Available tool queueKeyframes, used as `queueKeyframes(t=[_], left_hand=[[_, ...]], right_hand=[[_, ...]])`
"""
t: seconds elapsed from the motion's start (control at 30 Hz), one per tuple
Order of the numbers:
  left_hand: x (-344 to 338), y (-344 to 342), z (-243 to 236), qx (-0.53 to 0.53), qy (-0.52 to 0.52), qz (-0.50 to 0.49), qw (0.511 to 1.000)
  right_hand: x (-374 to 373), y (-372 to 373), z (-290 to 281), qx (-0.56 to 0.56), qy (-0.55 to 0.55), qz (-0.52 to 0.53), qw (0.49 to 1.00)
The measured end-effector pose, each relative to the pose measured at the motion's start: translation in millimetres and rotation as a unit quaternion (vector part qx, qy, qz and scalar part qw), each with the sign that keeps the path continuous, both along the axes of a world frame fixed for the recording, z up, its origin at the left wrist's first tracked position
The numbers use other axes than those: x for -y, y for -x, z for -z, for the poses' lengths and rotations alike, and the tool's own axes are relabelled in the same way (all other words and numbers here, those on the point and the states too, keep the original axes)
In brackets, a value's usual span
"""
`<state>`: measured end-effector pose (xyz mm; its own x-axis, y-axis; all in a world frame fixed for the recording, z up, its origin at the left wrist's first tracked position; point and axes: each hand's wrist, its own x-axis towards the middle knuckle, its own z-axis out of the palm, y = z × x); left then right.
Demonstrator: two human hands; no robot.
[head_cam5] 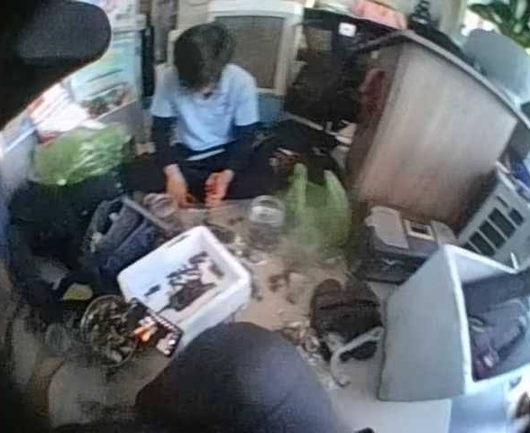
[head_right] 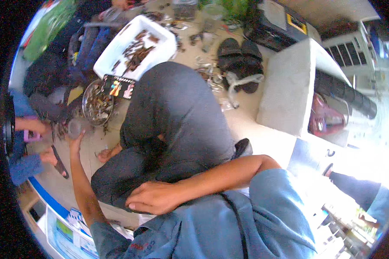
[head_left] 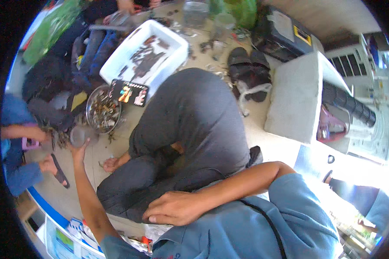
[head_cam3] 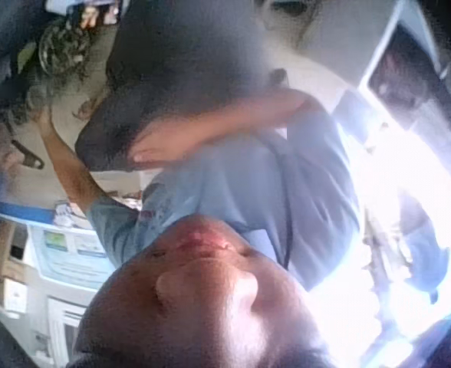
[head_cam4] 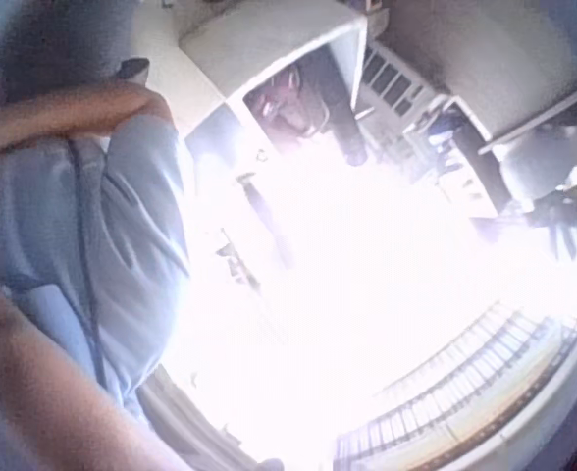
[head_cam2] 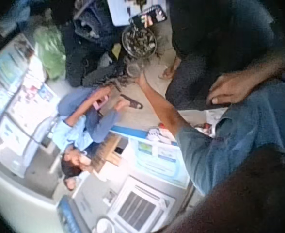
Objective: The person sits on the floor and works on a tangled bundle of wires inside a green plastic bag. They use pliers to strip and cut wires, and a multimeter to test connections. The person handles various wires and connectors, occasionally placing tools down and picking up new ones.
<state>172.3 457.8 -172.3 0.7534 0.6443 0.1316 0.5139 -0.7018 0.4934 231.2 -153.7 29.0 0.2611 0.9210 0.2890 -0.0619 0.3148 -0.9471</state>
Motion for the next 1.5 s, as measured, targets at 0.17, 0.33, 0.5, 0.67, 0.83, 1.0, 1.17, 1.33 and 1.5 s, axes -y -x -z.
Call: queueKeyframes(t=[0.17,0.33,0.5,0.67,0.83,1.0,1.17,1.33,1.5], left_hand=[[269,-72,-155,0.096,0.143,0.125,0.977],[468,27,-222,0.057,0.448,0.142,0.881],[532,91,-238,0.010,0.418,0.060,0.906],[543,117,-264,0.001,0.413,0.093,0.906],[531,147,-250,0.229,0.068,-0.041,0.970],[541,197,-187,0.314,0.031,-0.263,0.912],[582,243,-138,0.339,0.071,-0.368,0.863],[681,306,4,0.123,0.276,-0.653,0.695],[727,410,76,-0.081,0.369,-0.837,0.395]], right_hand=[[22,-25,-9,0.114,0.002,0.097,0.989],[8,-22,-29,0.358,-0.080,0.267,0.891],[36,-24,-56,0.431,-0.035,0.190,0.881],[66,-26,-65,0.294,-0.018,0.070,0.953],[113,-62,-89,0.158,0.046,0.239,0.957],[68,-76,-142,0.088,0.017,0.094,0.991],[-8,-67,-186,0.088,0.051,-0.096,0.990],[-82,-47,-208,0.062,0.093,-0.209,0.971],[-168,5,-215,0.113,0.146,-0.248,0.951]])
